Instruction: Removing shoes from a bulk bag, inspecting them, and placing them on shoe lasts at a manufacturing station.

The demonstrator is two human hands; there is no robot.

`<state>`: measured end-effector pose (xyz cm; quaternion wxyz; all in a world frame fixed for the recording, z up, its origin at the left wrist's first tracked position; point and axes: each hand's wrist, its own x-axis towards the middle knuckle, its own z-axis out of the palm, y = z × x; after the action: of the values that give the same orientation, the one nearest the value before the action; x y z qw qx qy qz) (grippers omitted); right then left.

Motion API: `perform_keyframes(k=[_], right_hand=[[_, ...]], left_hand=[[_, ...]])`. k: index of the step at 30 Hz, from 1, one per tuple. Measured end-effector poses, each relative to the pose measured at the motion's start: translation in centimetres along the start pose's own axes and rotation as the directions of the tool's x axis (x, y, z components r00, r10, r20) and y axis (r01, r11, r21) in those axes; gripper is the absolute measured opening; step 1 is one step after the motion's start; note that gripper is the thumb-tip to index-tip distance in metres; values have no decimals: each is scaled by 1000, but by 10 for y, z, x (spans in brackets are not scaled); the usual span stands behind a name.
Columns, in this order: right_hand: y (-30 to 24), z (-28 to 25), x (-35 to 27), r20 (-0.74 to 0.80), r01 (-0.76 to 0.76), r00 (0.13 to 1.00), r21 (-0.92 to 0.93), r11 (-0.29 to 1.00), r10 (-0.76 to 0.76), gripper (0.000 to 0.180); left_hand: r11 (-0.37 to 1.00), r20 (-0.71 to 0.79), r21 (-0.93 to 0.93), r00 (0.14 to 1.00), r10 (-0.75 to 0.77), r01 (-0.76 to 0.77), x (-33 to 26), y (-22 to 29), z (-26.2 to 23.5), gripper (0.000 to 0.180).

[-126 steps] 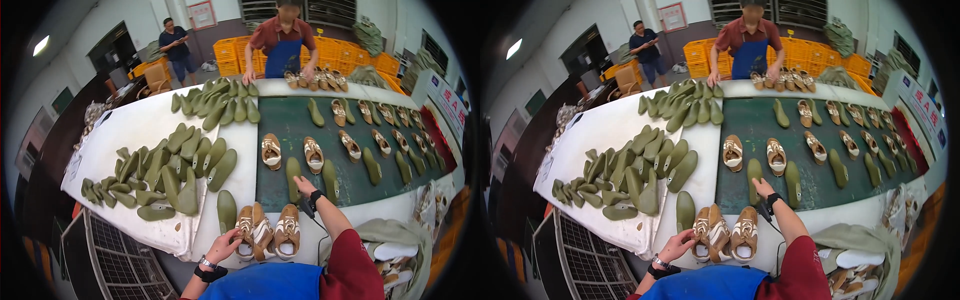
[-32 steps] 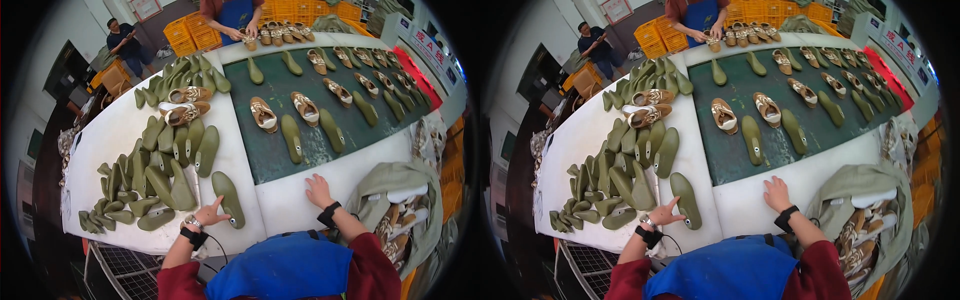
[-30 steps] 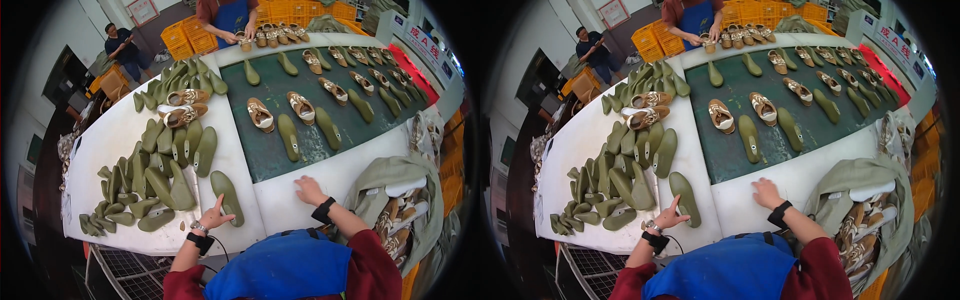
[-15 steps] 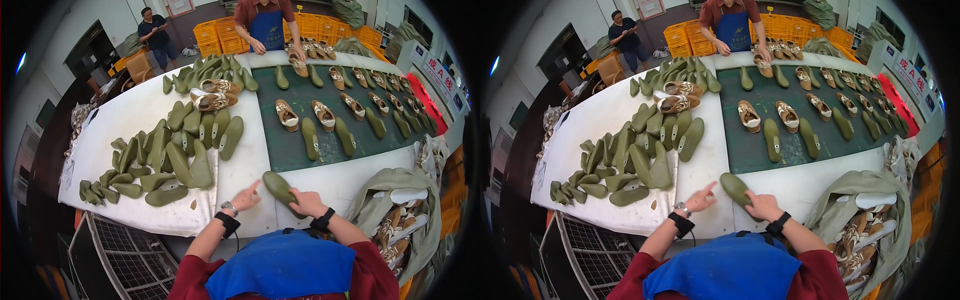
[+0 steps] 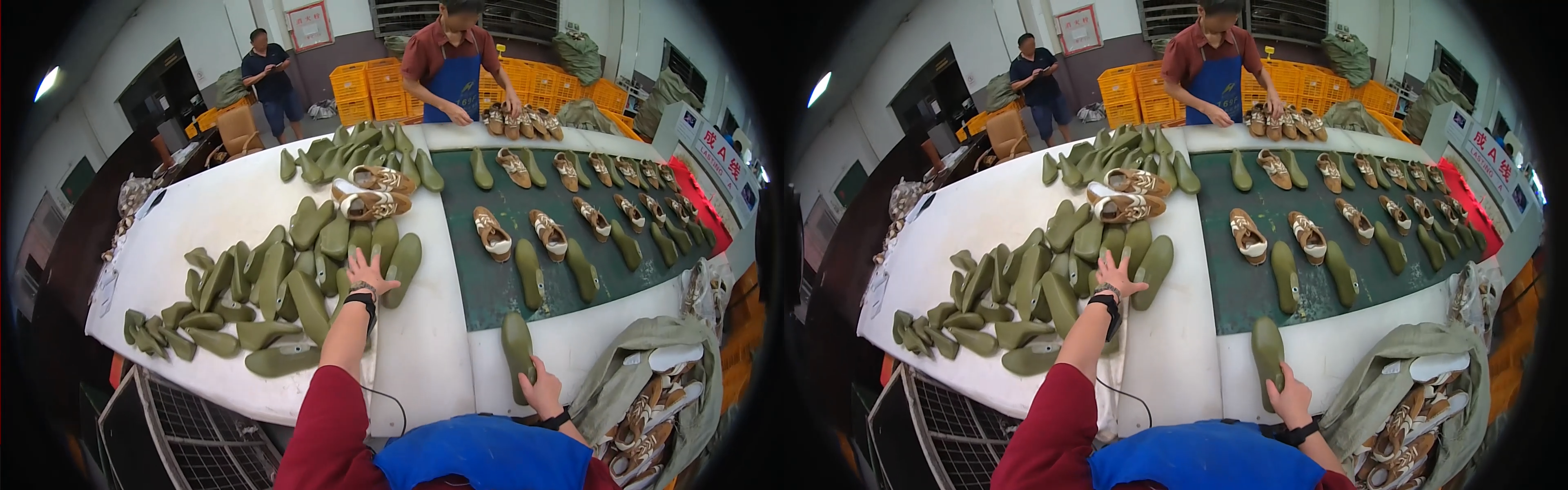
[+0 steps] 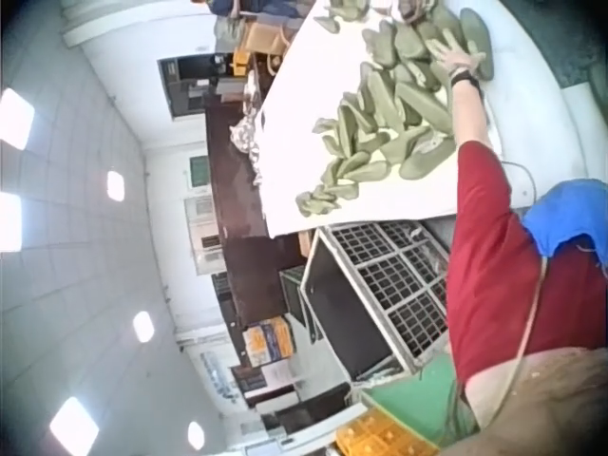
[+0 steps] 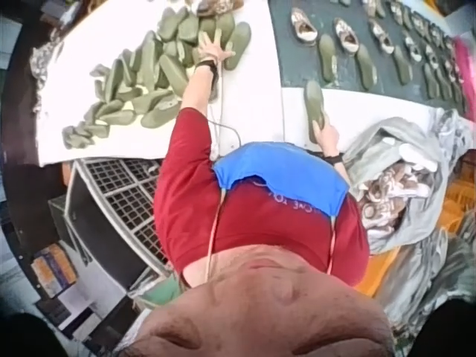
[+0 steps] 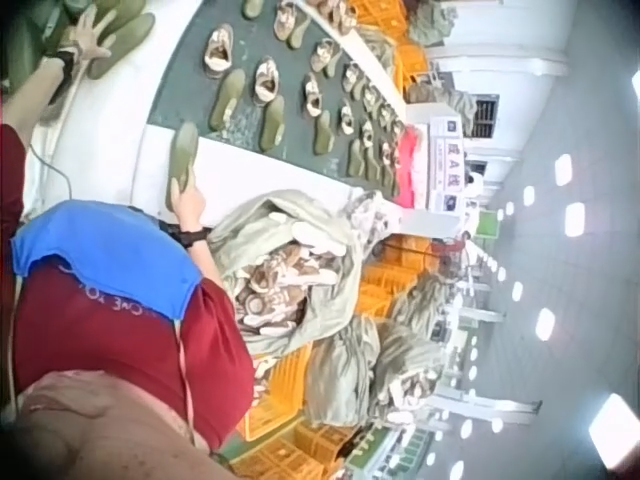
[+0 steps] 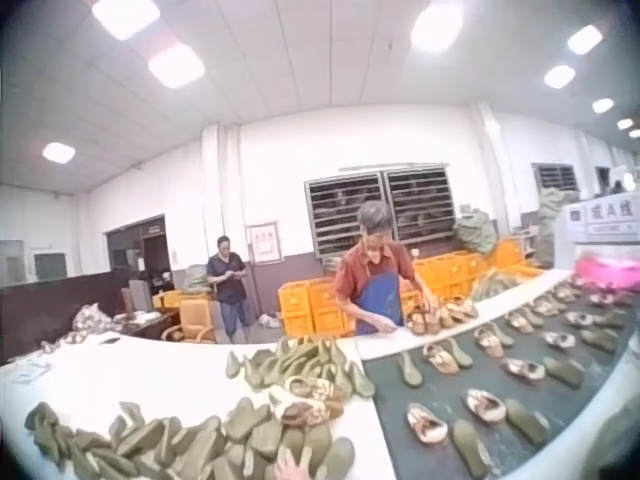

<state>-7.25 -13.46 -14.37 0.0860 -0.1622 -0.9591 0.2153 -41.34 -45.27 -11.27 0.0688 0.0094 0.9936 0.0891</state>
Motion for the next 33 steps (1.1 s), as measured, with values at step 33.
perform_keyframes(k=[33], right_hand=[[0, 2, 10, -18, -70, 997, 53, 996, 71, 52]], left_hand=[[949, -285, -191, 939, 191, -251, 51, 16, 40, 43]])
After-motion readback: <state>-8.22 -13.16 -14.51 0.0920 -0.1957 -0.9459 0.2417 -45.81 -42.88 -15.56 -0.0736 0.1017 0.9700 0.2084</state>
